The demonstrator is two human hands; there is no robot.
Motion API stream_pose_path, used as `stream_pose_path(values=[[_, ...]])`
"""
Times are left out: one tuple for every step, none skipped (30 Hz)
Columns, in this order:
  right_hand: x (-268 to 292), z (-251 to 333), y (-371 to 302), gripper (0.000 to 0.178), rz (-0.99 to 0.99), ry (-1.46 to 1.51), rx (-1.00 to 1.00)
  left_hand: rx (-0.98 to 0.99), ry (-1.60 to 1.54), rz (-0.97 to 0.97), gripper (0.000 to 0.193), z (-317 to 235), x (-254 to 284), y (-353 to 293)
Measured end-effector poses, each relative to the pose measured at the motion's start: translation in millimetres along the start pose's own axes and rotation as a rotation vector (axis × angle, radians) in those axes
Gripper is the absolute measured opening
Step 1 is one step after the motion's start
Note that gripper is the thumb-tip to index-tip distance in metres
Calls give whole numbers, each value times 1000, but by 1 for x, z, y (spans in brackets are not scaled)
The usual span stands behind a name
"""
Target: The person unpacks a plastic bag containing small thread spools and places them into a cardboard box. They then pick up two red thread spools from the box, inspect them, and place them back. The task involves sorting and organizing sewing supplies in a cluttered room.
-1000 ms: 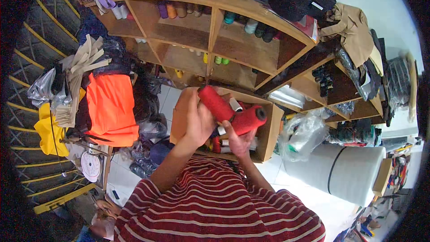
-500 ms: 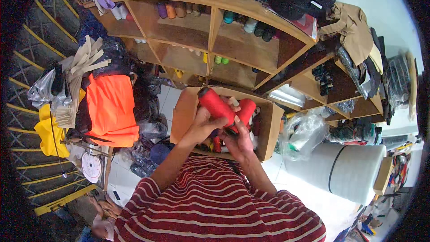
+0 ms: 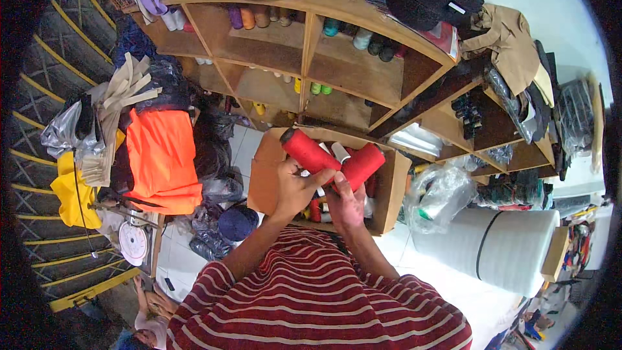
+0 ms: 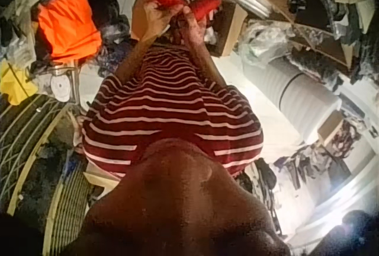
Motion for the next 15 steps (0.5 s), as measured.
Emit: stream_pose_path(values=[[1,-2,0,45,-11,2,-6,-26,25,-16,21,-3,1,-1],[1,-1,0,44,-17,19,10,3,71,-14,21,-1,2,-3],[-2,0,0,43,-24,35,25,33,117,-11,20,2,3,-5],[-2,1,0,42,-32,51,42,62,161,-8,20,5,4,-8],[0,-1,0,43,-44,49,38,91,132,-18,20,7,4,-9],[5,-5,0,45,-57,48,34,120,103,-27,20,7,3,-11],[6,-7,0,46,-68,48,28,150,77,-37,20,7,3,-13],[6,-5,0,48,-70,51,58,160,53,-60,20,6,3,-15],[3,-2,0,50,-73,53,88,170,29,-83,20,6,2,-16],[2,2,-1,52,-75,56,119,180,4,-105,20,6,1,-19],[2,2,-1,54,-68,48,128,181,17,-137,20,9,2,-22],[3,3,-1,55,-61,40,138,182,31,-169,20,15,3,-27],[3,5,-1,57,-54,33,148,182,45,-201,20,18,5,-30],[5,5,-2,57,-68,54,128,177,79,-198,23,18,6,-32],[7,5,-3,57,-82,75,109,172,113,-195,27,17,8,-34]])
Point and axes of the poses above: each hand's wrist, its own y-axis towards the middle knuckle, its own x-axis out of the back of the hand, z = x × y, the point moved 9 cm from there along y, towards the middle knuckle, and after that the axes turned 7 degrees about -x, right-handed, at the moved point
